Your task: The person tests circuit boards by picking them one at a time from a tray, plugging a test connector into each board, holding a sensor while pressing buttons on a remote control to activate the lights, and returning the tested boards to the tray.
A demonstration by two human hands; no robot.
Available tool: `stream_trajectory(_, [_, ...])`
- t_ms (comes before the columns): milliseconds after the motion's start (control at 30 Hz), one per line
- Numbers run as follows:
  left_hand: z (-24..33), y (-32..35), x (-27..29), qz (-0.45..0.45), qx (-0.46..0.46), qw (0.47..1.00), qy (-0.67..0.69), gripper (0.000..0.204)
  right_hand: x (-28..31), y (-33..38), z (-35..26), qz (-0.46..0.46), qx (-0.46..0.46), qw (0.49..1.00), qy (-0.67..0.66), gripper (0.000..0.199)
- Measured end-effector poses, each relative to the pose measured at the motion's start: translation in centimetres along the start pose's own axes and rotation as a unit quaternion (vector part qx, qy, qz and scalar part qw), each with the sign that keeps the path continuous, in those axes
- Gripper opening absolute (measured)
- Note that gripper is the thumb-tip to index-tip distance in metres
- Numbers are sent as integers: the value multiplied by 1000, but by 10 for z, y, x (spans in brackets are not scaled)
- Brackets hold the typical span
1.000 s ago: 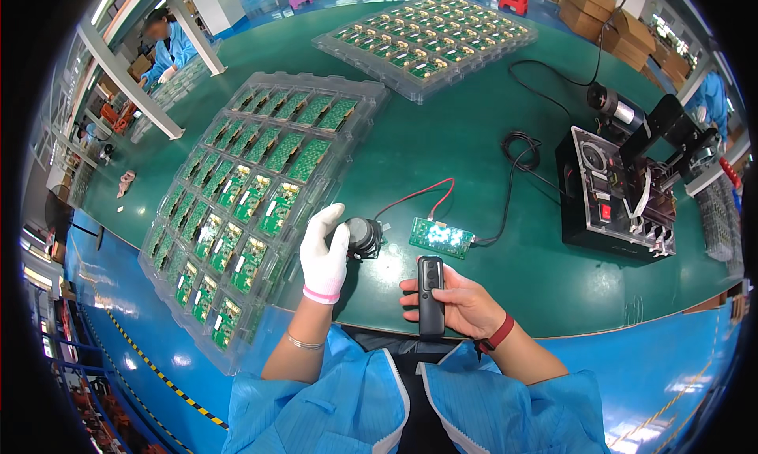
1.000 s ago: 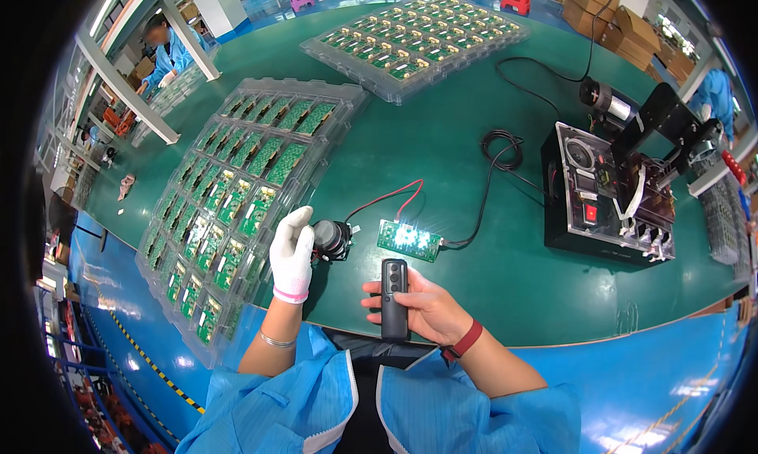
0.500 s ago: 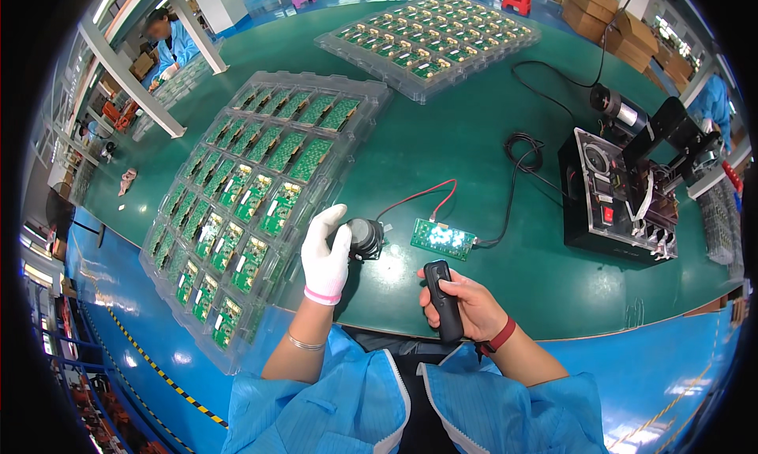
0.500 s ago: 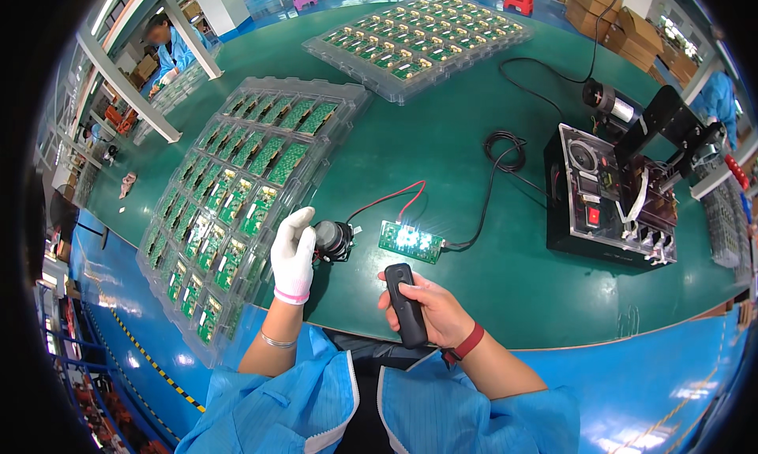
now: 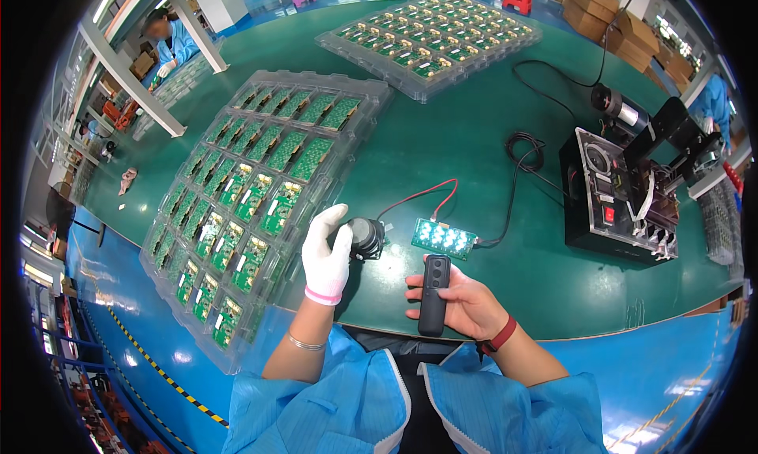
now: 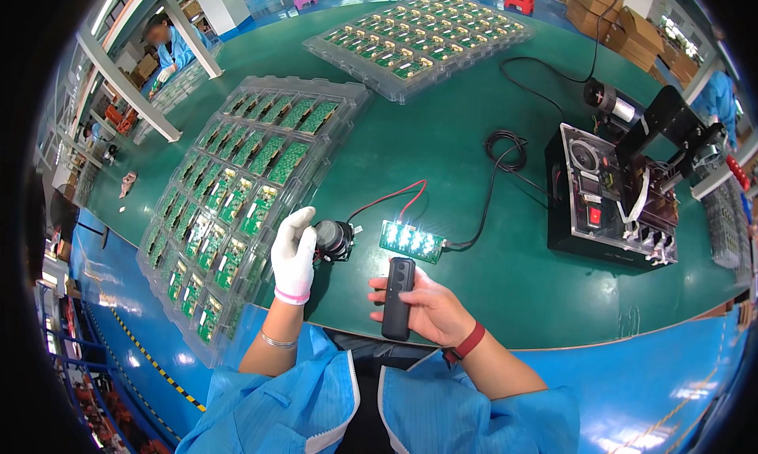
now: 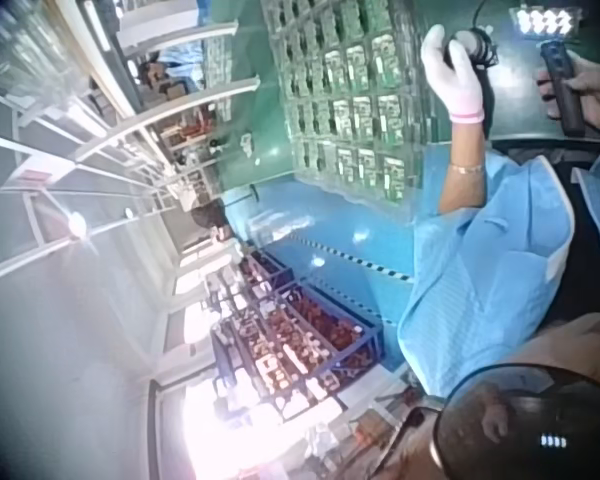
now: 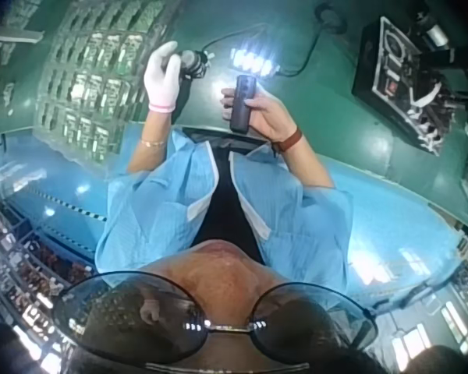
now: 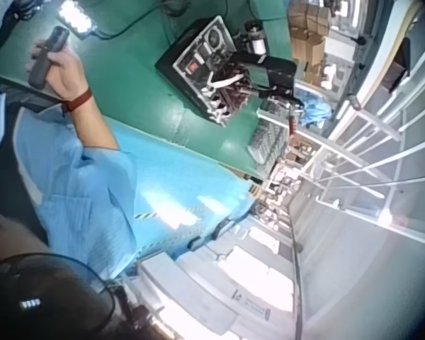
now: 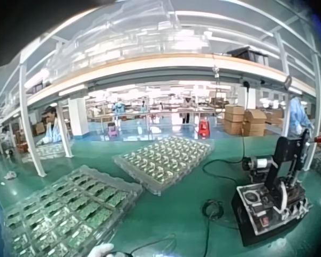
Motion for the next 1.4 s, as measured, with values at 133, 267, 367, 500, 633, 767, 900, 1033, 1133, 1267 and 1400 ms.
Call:
stream_trajectory(133, [2,1,0,3,3,1000,4,31,-5,4,2,-8,-7,997,72,57])
stream_trajectory(267, [5,2,1,2,-1,1000,-1,31,-3,3,2,-10,1,998,67,58])
stream_trajectory(367, [1,4,0,-18,10,1000,-16,33,-2,3,1,-2,-1,999,52,62])
stream_trajectory(500, [-1,3,0,-19,-6,999,-26,32,-2,3,1,-4,6,998,57,61])
stream_trajectory(633, [-1,3,0,-19,-2,999,-26,32,-2,3,1,-3,7,998,57,61])
stream_trajectory(767, [-1,4,-1,-21,0,1000,-22,32,-1,3,1,-1,2,999,53,61])
stream_trajectory(900, [-1,4,-1,-24,3,1000,-19,32,-1,3,1,1,1,998,56,61])
stream_trajectory(1033, [1,3,0,8,-5,1000,-6,30,-2,3,1,-4,1,999,52,61])
stream_trajectory(1133, [-2,4,-2,-29,9,999,-20,31,-2,3,1,-4,0,999,53,61])
stream_trajectory(1267, [-2,3,-2,-32,9,999,-21,31,-4,4,1,-3,1,998,66,57])
stream_trajectory(1400, [-1,3,-3,-32,14,999,-18,31,-2,2,1,-9,1,998,59,57])
Point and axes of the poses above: each hand's wrist, its own y-axis away from the middle knuckle, its own x-axis out of the back of the hand, z = x × y, the point moved 7 cm from there along -y, towards the middle knuckle, and after that the axes turned 15 degrees about z, right-handed, at the moved point
